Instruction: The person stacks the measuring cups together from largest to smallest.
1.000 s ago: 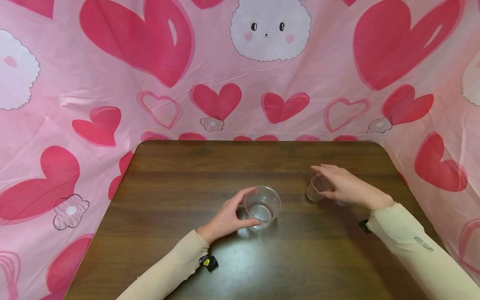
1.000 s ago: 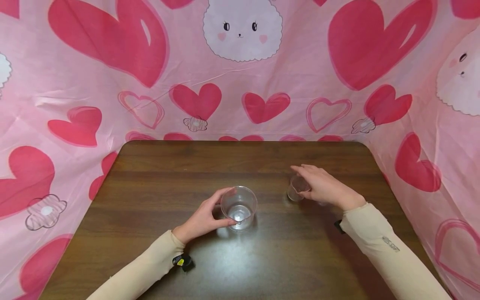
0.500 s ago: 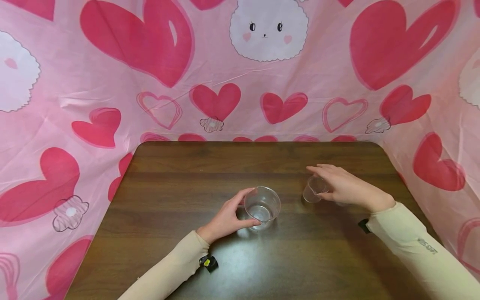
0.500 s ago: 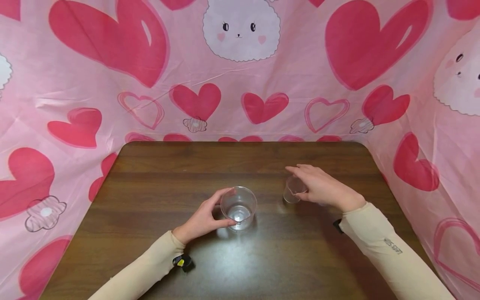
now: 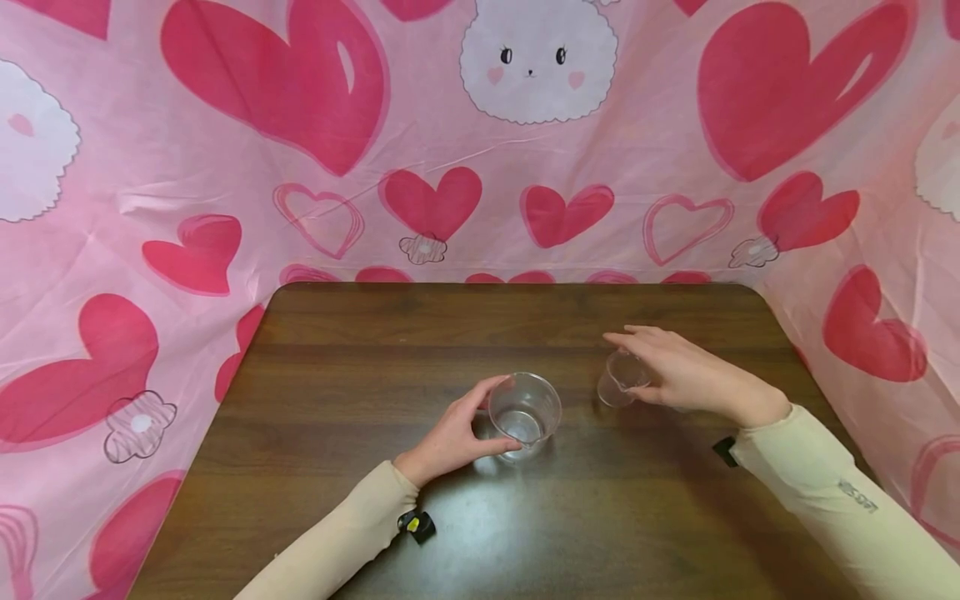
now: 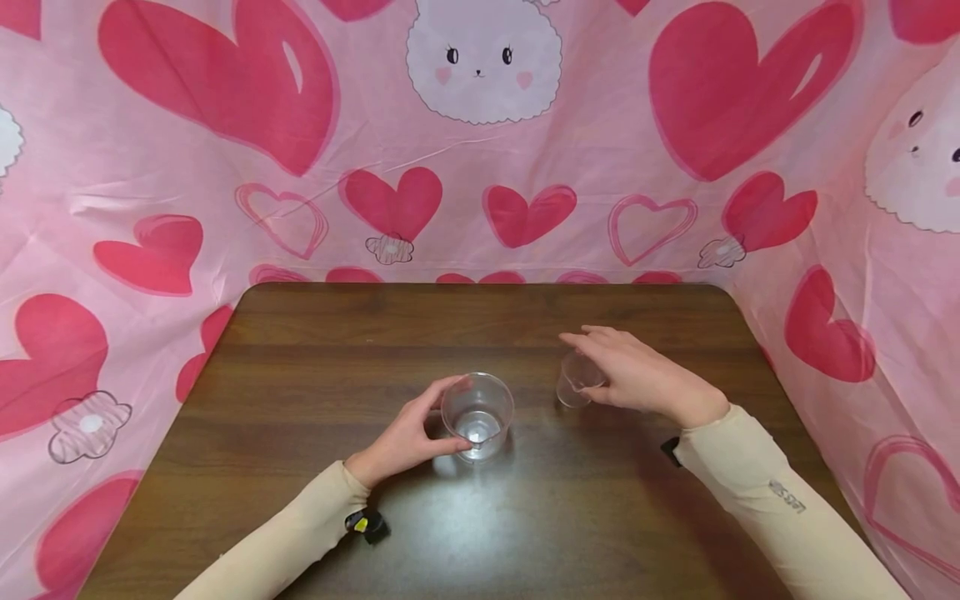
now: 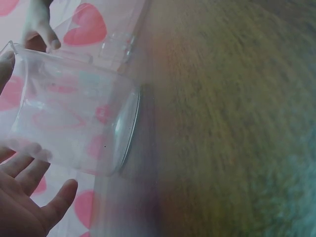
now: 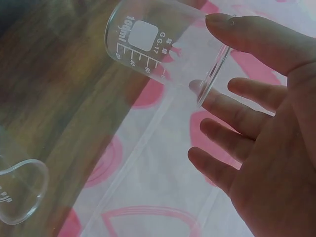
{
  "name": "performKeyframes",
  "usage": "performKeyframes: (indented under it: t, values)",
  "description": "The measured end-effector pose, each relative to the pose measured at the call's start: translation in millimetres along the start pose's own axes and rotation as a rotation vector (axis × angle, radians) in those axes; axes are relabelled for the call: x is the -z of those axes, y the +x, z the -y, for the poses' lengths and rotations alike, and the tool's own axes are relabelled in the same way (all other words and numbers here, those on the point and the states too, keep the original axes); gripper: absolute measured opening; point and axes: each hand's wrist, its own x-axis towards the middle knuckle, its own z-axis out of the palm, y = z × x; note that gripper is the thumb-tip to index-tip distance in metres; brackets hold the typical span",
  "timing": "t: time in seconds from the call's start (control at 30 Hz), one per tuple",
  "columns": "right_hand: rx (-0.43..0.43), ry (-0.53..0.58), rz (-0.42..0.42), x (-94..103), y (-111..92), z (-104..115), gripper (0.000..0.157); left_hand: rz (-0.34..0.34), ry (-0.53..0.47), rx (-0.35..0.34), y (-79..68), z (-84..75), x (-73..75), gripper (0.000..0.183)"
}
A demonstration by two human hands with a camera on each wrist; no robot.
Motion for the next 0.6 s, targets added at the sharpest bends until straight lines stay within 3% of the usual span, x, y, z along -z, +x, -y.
performKeyframes:
  t: [0.6]
  values:
    - [0.082,-0.042,-0.038,12.4,9.0,22.3,0.079,-0.009,0.001,-0.012,0.4,0.6,1.0,0.087]
